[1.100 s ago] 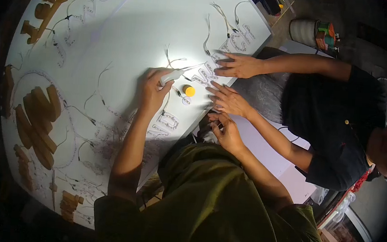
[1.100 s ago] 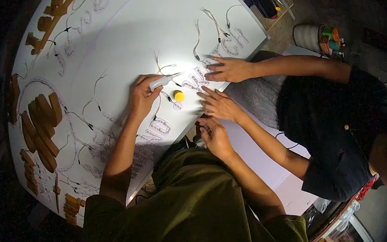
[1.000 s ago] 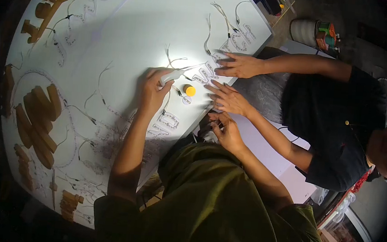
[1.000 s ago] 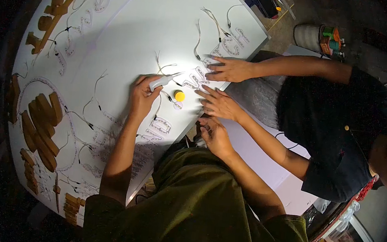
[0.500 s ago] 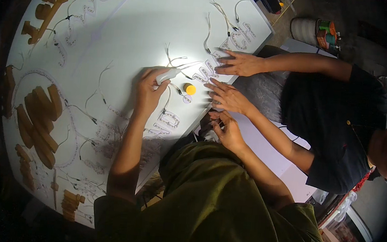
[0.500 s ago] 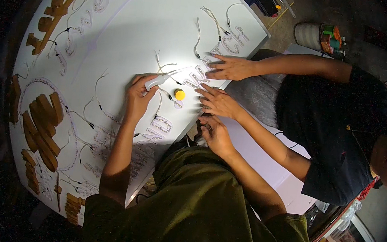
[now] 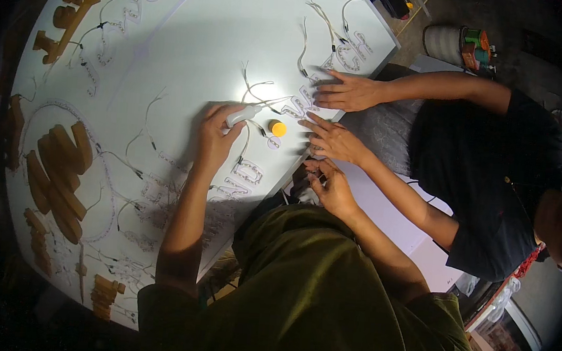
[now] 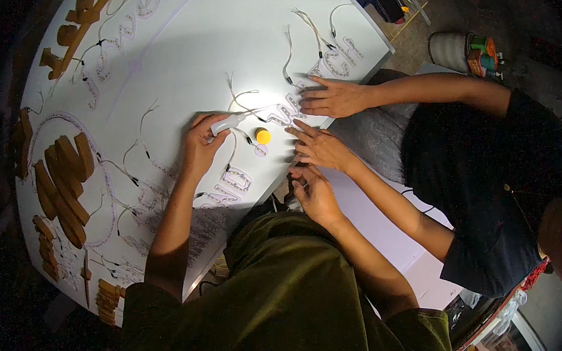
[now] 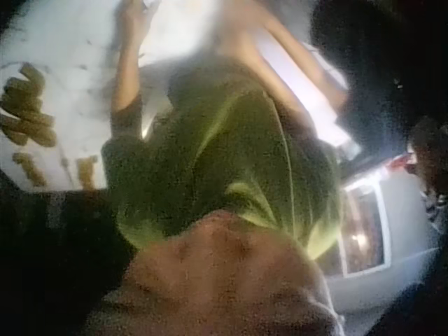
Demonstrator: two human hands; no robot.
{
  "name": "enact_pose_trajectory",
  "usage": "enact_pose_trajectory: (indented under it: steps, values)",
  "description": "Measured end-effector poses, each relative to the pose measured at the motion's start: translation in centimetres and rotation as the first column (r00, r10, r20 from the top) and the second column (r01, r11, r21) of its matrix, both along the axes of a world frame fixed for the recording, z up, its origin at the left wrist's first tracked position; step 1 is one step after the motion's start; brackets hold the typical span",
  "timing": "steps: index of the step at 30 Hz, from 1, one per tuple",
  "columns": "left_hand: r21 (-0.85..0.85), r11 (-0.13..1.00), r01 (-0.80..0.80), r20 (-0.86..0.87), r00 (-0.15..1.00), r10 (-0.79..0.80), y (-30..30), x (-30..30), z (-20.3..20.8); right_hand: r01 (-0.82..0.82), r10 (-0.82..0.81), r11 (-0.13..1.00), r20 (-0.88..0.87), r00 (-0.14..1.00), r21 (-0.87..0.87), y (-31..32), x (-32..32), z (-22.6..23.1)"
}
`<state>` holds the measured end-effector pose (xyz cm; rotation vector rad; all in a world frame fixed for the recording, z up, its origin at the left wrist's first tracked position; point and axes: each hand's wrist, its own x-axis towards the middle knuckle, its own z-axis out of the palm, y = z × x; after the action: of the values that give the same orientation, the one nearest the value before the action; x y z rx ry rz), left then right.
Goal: Apply adhesive and install LED light modules onto the backing of a large sign.
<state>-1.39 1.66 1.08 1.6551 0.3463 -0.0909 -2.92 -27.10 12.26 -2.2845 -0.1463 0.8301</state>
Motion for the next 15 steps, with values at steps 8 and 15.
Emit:
enact_pose_trajectory:
  steps: [8,15]
  values:
    - [0.041,0.999,0.003,0.011,1.000,-0.004,-0.25,0.06,0.20,0.027,-0.028,1.000,-0.034,0.999,-0.005,-0.01,0.03,0.12]
    - [0.097,0.995,-0.019,0.054,0.998,0.014,-0.12,0.01,0.57,0.019,-0.019,1.000,-0.018,1.000,-0.002,-0.01,-0.05,0.05]
